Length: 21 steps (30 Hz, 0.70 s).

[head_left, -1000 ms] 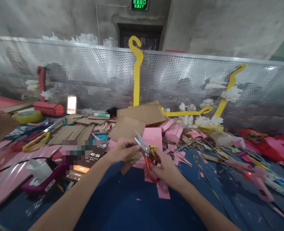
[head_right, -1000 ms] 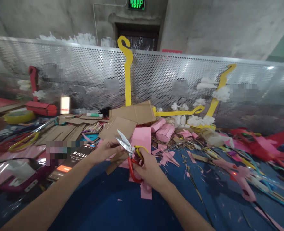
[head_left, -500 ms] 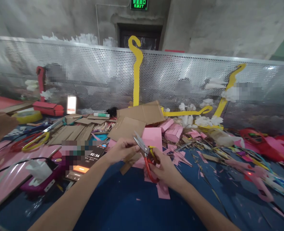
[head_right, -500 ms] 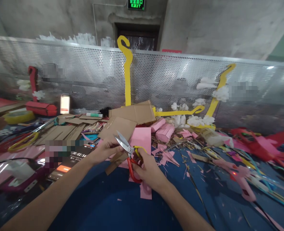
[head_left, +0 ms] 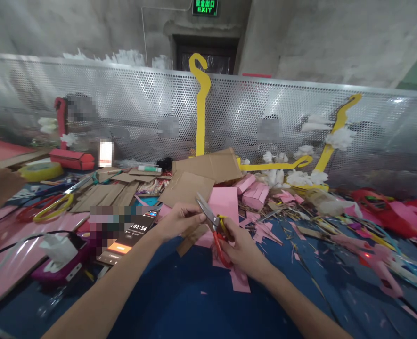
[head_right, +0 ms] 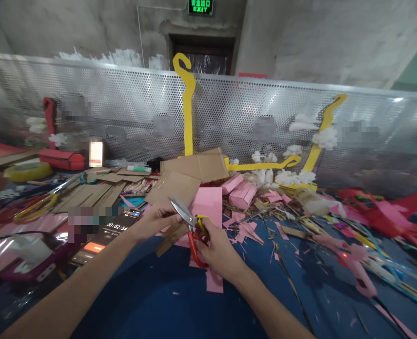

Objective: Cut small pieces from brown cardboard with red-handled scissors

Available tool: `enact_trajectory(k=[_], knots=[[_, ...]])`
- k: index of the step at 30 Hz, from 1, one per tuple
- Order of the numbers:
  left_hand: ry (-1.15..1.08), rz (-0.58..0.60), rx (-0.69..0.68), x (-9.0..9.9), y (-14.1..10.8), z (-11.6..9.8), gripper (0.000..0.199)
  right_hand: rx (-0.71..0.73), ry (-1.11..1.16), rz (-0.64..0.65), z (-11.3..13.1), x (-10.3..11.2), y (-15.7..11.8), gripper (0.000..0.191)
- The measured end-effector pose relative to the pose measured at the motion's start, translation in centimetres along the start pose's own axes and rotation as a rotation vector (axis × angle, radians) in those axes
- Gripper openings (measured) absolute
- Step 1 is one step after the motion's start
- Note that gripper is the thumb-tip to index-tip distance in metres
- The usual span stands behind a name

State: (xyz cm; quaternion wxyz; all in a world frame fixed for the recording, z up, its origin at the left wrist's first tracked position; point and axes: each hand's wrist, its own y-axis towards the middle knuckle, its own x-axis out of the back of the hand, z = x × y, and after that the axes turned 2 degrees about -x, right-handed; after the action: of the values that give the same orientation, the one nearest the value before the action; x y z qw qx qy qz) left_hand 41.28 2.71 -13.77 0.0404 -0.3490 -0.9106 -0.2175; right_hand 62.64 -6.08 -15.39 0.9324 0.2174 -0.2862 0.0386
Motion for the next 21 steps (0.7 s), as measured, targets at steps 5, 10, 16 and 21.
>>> enact_trajectory(k=[5, 10, 16, 21], knots=[[0.014, -0.018, 0.040, 0.0, -0.1, 0.1, 0.042, -0.012, -0.008, 0.012, -0.2, 0.1, 0.0, 0.012], [0.019, -0.017, 0.033, -0.1, -0.1, -0.2, 0.041, -0.029, -0.002, 0.010, -0.5, -0.1, -0.1, 0.011], [-0.014, -0.038, 0.023, -0.3, 0.0, -0.1, 0.036, -0.106, 0.159, 0.009, -0.7, -0.4, -0.3, 0.005], [-0.117, -0.226, 0.069, -0.8, 0.5, 0.3, 0.031, -0.139, 0.268, -0.099, -2.1, 0.0, 0.6, 0.011]])
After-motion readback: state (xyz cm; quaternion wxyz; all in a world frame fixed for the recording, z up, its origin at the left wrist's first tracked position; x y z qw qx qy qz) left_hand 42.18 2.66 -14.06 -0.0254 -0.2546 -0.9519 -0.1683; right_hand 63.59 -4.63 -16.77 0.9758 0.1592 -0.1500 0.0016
